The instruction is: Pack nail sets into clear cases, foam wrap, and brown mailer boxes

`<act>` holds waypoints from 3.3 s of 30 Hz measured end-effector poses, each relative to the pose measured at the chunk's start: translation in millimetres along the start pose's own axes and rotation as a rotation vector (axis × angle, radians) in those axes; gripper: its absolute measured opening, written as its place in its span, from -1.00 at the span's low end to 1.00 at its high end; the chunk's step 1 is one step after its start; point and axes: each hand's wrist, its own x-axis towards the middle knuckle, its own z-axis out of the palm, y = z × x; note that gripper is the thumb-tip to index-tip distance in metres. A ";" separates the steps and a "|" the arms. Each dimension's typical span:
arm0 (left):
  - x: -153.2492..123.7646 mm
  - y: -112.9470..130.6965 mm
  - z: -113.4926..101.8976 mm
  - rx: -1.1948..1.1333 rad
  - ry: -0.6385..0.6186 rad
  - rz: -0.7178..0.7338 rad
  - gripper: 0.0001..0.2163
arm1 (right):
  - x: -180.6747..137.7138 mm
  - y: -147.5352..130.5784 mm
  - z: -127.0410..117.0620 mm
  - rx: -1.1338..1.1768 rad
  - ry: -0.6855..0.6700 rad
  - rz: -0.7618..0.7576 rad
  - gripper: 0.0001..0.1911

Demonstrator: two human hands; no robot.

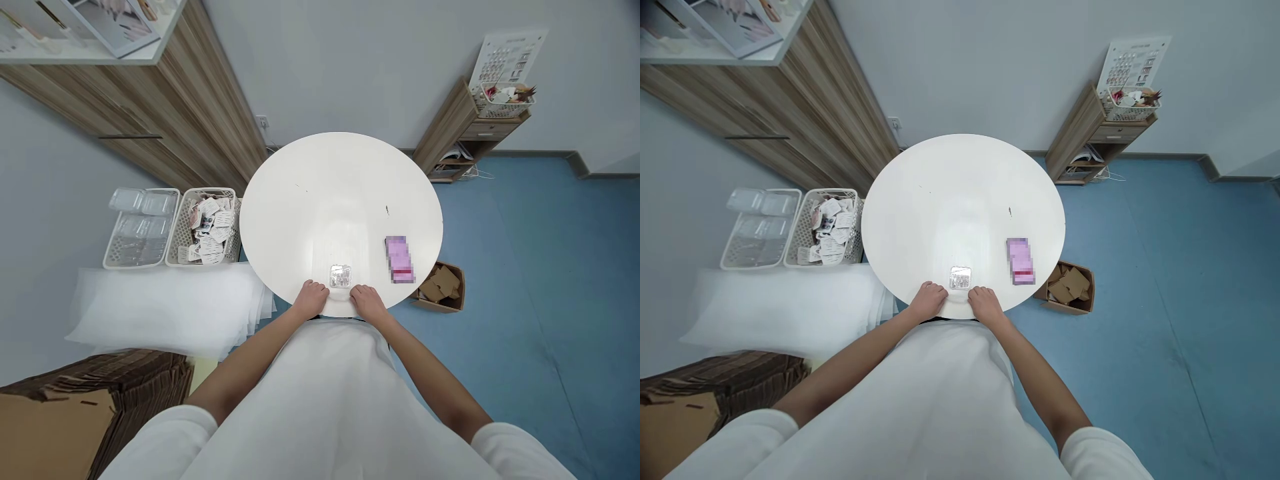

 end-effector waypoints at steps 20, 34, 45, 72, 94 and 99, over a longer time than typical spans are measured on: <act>14.6 -25.8 -7.0 -0.439 0.147 -0.511 -0.72 | 31.0 33.1 -1.8 0.368 0.037 0.455 -0.82; 11.5 6.2 0.7 -0.108 0.101 0.017 -0.67 | 26.1 31.6 -2.3 0.311 0.240 0.424 -0.65; 18.5 0.0 4.3 -0.150 0.144 0.010 -0.72 | 33.2 13.8 4.1 0.097 0.141 -0.148 -0.75; 14.8 6.6 -24.0 -0.110 0.097 -0.059 -0.82 | 34.1 8.5 -25.1 0.161 0.112 -0.197 -0.79; 57.9 -26.6 -34.9 -0.273 -0.191 -0.400 -0.70 | 87.8 28.5 -24.7 0.254 -0.098 0.103 -0.69; 54.1 -12.3 -33.4 -0.083 0.030 -0.445 -0.66 | 82.0 31.1 -18.7 0.164 0.186 0.203 -0.63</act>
